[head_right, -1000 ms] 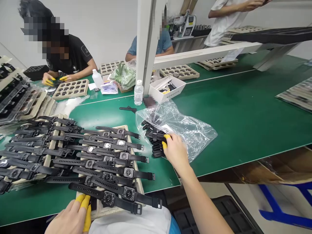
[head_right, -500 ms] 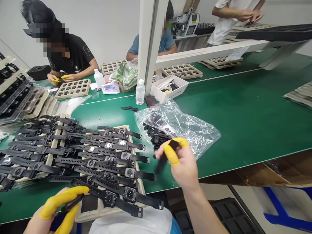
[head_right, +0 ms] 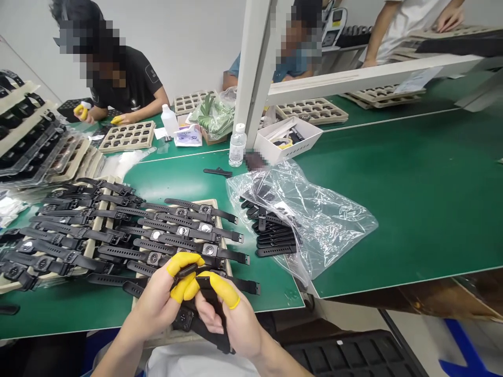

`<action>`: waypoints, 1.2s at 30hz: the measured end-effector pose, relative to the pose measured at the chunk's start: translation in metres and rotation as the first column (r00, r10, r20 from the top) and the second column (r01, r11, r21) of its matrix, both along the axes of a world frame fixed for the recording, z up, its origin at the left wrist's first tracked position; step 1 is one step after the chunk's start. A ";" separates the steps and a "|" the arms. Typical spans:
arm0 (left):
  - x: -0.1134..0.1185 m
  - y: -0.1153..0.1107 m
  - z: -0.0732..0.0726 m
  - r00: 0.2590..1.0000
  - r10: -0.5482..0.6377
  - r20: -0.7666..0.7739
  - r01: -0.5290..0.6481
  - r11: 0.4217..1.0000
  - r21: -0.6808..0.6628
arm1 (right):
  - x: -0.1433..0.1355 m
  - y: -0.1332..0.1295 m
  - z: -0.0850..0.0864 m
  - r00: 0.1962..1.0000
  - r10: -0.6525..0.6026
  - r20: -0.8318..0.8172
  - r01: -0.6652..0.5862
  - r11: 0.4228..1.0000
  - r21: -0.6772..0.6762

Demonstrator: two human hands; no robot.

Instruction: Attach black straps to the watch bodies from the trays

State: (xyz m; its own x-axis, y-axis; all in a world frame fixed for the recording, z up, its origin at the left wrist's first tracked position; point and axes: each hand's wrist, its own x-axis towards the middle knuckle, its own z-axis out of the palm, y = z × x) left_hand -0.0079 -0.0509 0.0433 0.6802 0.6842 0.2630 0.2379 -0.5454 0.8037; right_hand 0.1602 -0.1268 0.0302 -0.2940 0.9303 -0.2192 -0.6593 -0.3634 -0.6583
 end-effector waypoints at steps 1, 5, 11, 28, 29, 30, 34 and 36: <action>-0.001 0.001 0.000 1.000 -0.007 0.006 0.007 1.000 0.023 | 0.000 0.001 0.000 0.999 -0.027 0.038 0.027 1.000 0.014; -0.004 0.003 0.001 0.999 -0.037 0.003 0.037 0.997 0.072 | 0.001 0.004 0.000 0.981 0.036 0.193 -0.044 0.998 0.040; -0.006 0.007 -0.001 0.996 -0.083 -0.025 0.086 0.988 0.132 | 0.002 0.005 -0.001 0.971 0.033 0.235 -0.033 0.999 -0.002; -0.001 0.002 0.008 0.985 -0.069 -0.159 0.098 0.979 0.181 | 0.005 0.006 0.001 0.989 -0.020 0.143 0.047 0.982 -0.184; 0.000 0.002 0.007 0.979 -0.058 -0.193 0.097 0.975 0.200 | 0.005 0.005 0.000 0.987 -0.017 0.163 0.047 0.981 -0.186; 0.001 0.002 0.007 0.975 -0.053 -0.217 0.101 0.971 0.215 | 0.006 0.005 -0.001 0.984 -0.013 0.180 0.048 0.981 -0.187; 0.000 0.002 0.007 0.980 -0.092 -0.178 0.128 0.972 0.199 | 0.006 0.004 -0.002 0.981 -0.004 0.195 0.038 0.984 -0.175; -0.001 0.003 0.006 0.987 -0.117 -0.114 0.134 0.977 0.163 | 0.006 0.003 -0.002 0.983 -0.009 0.184 0.040 0.986 -0.164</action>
